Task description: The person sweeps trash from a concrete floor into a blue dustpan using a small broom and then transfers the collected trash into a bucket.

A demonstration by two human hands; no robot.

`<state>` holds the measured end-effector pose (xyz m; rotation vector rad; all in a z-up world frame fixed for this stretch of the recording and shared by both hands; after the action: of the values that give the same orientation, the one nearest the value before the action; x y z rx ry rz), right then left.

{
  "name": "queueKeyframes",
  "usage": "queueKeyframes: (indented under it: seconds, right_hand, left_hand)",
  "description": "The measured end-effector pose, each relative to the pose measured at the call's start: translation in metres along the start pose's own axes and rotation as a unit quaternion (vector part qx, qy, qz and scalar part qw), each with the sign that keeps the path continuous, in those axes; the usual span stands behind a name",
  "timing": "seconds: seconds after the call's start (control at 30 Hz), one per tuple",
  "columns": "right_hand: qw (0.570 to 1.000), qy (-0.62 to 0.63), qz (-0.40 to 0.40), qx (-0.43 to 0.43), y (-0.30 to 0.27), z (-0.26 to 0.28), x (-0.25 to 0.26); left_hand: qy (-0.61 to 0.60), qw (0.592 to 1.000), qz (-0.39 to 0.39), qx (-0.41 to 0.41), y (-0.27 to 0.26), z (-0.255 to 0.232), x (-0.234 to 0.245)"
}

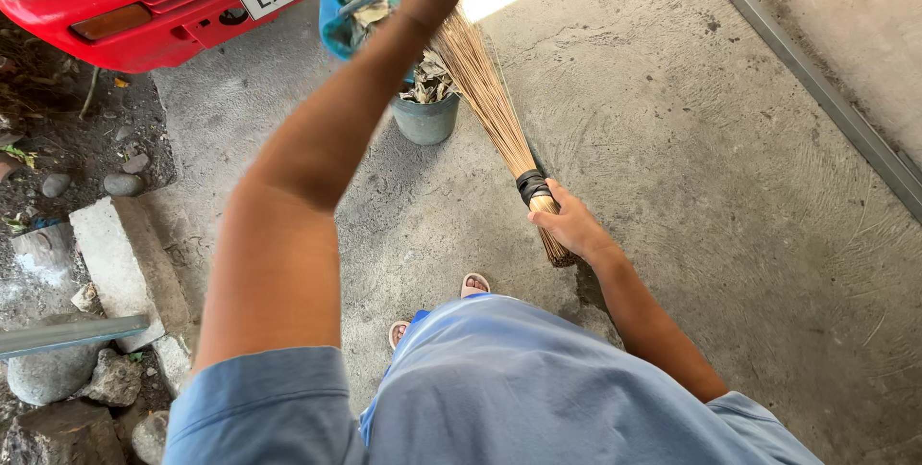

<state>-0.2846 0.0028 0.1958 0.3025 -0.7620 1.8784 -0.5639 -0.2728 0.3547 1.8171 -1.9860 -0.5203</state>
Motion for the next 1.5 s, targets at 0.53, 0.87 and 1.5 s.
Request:
queueKeyframes:
  seconds: [0.53,0.87,1.5]
  right_hand:
    - [0.996,-0.027,0.036,-0.074,0.013,-0.016,-0.008]
    - [0.997,-0.037,0.012,-0.071,-0.021,0.018,0.007]
    - [0.981,-0.172,0.059,-0.063,0.05,0.006,-0.031]
  left_hand:
    - [0.426,0.837,0.295,-0.176,-0.167,0.008,-0.131]
    - [0.437,0.839,0.29,-0.146,-0.152,-0.001,-0.13]
    - [0.386,0.884,0.186,-0.185,-0.12,-0.076,-0.129]
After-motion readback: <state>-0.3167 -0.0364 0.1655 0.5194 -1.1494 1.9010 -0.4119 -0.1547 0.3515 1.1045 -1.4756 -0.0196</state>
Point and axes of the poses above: each hand's wrist, its own y-axis towards the middle knuckle, its own x-axis out of the back of the hand, z = x × y, the point moved 8 cm from there along y, towards the middle knuckle, and after that the axes turned 3 degrees about x, right-handed, at the moved point
